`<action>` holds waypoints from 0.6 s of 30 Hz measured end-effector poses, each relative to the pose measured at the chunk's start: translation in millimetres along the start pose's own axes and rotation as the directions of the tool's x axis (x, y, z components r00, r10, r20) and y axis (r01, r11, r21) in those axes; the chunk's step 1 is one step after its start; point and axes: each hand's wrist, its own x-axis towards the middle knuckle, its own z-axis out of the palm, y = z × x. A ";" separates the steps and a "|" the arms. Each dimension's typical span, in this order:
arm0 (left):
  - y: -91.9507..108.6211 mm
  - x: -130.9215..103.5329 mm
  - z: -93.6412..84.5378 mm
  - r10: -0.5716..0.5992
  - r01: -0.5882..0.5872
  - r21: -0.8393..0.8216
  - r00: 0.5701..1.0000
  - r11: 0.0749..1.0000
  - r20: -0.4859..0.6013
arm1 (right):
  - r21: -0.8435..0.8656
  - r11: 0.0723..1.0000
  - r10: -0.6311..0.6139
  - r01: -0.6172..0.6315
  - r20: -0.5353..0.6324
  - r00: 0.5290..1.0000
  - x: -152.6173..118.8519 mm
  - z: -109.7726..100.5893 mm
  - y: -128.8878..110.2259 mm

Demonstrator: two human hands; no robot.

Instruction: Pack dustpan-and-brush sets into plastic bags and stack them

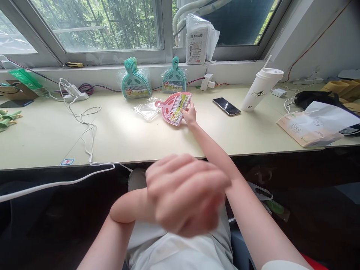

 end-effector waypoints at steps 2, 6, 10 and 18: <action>-18.4 19.5 -4.3 0.141 -0.141 0.121 0.990 0.983 0.011 | 0.027 1.000 0.008 -0.008 0.009 1.000 -0.1 -0.2 0.3; -38.9 31.8 -6.8 0.399 -0.382 0.249 0.917 0.890 -0.019 | 0.057 0.998 0.023 -0.024 0.024 0.999 0.2 -0.6 0.8; -35.6 30.0 -4.9 0.438 -0.425 0.286 0.899 0.859 0.019 | 0.057 0.998 0.021 -0.022 0.019 1.000 0.7 -0.7 1.2; -31.4 28.9 -5.7 0.437 -0.421 0.342 0.899 0.840 0.031 | 0.095 0.994 0.050 -0.052 0.027 0.998 -3.0 -0.4 -2.7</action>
